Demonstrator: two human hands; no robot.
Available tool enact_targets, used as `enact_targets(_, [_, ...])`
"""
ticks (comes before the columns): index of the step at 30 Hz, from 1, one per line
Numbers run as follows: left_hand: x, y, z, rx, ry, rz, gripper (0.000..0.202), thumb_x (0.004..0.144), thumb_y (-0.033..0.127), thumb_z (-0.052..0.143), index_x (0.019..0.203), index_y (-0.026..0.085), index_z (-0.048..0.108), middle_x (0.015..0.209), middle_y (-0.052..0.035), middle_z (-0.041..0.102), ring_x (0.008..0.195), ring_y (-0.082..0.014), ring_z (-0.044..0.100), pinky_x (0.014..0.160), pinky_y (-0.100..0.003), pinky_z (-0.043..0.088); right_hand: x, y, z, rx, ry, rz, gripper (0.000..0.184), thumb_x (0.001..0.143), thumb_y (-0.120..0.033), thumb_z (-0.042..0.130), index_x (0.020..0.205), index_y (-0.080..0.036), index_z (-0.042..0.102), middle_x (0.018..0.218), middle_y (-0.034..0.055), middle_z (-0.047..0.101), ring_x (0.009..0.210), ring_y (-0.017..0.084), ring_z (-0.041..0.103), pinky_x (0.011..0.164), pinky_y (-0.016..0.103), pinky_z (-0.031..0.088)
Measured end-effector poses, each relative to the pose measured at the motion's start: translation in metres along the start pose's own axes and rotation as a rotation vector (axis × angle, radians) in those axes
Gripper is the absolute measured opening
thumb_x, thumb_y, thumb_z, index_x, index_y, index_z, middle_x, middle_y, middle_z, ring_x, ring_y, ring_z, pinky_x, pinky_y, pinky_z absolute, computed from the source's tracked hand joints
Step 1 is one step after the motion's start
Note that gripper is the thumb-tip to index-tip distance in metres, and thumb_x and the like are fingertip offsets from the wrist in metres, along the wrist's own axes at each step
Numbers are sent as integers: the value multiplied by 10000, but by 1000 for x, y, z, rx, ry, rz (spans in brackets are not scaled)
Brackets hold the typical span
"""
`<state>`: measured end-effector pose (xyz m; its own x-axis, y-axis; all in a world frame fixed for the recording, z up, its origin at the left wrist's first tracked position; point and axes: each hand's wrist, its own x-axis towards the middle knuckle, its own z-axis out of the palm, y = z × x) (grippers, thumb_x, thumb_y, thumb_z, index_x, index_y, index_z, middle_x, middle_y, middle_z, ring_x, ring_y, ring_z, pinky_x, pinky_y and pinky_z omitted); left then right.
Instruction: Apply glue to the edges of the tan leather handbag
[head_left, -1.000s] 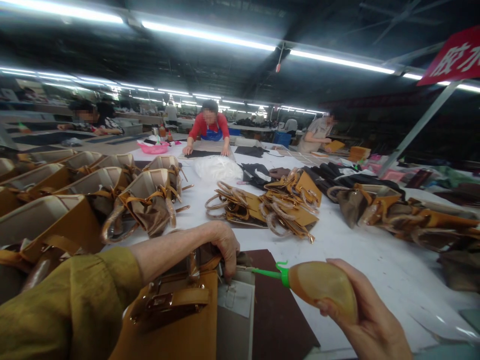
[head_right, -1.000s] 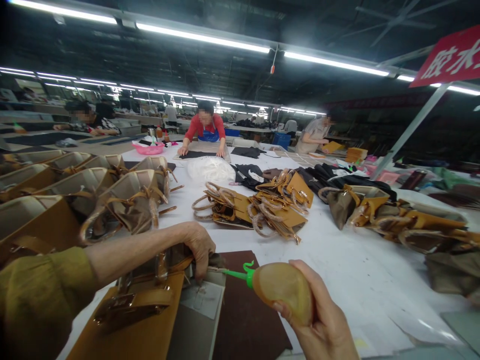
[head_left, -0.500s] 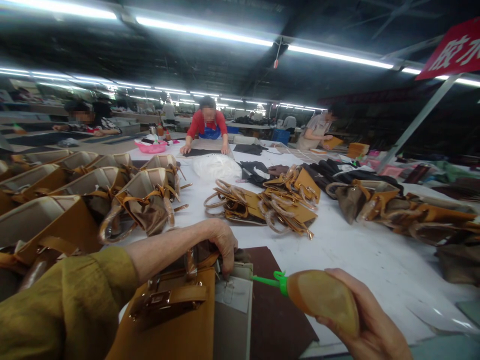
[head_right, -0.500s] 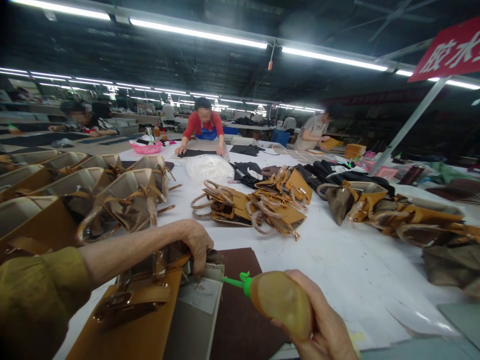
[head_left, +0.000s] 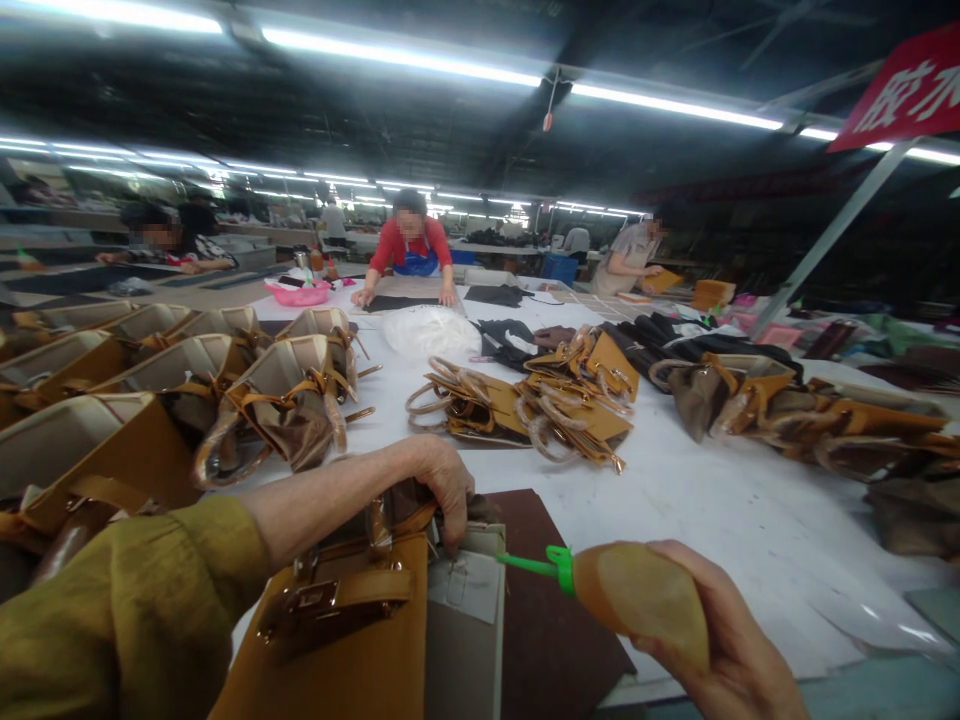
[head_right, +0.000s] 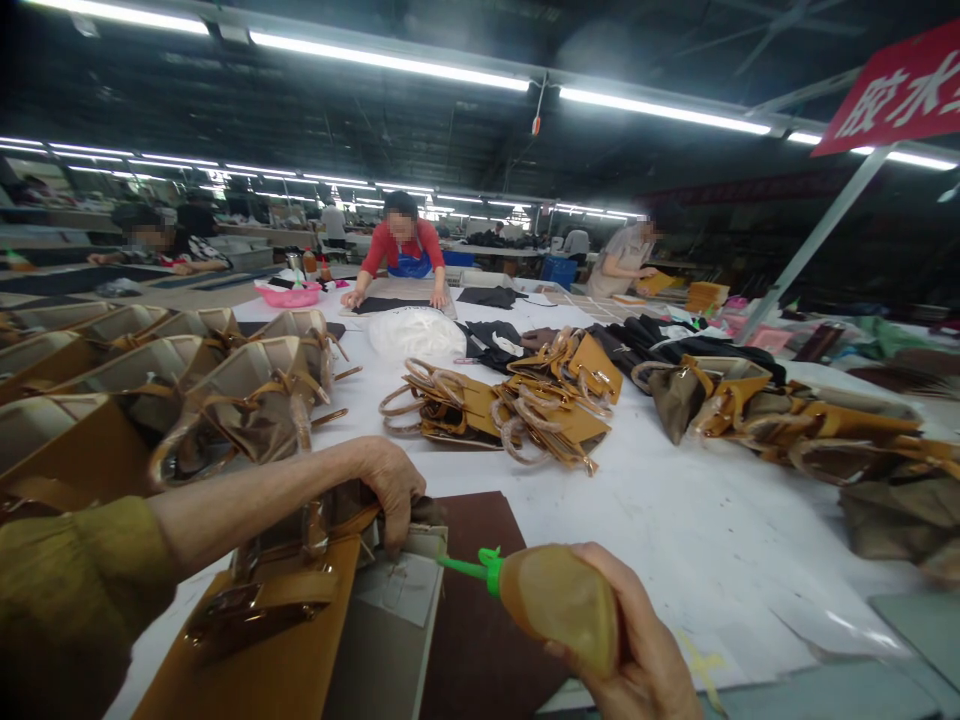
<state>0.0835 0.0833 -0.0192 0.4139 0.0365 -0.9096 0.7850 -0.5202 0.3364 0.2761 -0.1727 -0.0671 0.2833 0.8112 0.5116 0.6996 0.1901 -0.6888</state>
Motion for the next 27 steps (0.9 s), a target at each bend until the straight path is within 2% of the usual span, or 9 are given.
enact_targets(2, [-1,1,0,11,-4,-1,303,403,322,812,577,147,635,575,-42,599,493,-234,556,422,-307,482,0,-3,-2,2,-29,33,429,745,-354,658,1128,-334,466,960,-40,638,801,167,622,668,153,504])
enact_targets(7, [-8,7,2,34,23,-9,303,410,331,806,557,147,614,562,-40,592,474,-212,540,415,-290,472,11,-11,-4,-17,39,28,414,753,-360,647,1123,-323,463,978,-28,610,808,166,614,680,157,504])
enact_targets(13, [-15,13,2,41,44,-34,282,413,321,800,540,156,610,569,-40,588,516,-228,558,409,-279,458,9,-4,1,-8,24,-16,398,755,-359,645,1110,-326,469,927,-37,628,772,157,620,653,146,502])
enact_targets(19, [-22,19,2,143,139,-37,289,424,352,786,530,163,594,593,-58,593,531,-242,552,394,-291,441,6,-3,-4,57,1,143,443,713,-366,682,1100,-286,481,946,-6,640,801,176,615,654,171,505])
enact_targets(23, [-22,20,1,210,174,-29,319,412,373,786,551,163,591,640,-72,613,558,-251,562,405,-293,440,13,-9,2,135,72,269,477,643,-434,707,1038,-242,520,941,23,627,813,198,599,645,198,501])
enact_targets(27, [-22,18,1,232,182,-23,323,447,399,759,637,166,643,686,-83,645,589,-257,580,429,-288,446,15,-14,9,148,86,371,522,624,-476,690,1037,-212,511,949,54,615,828,235,589,666,264,493])
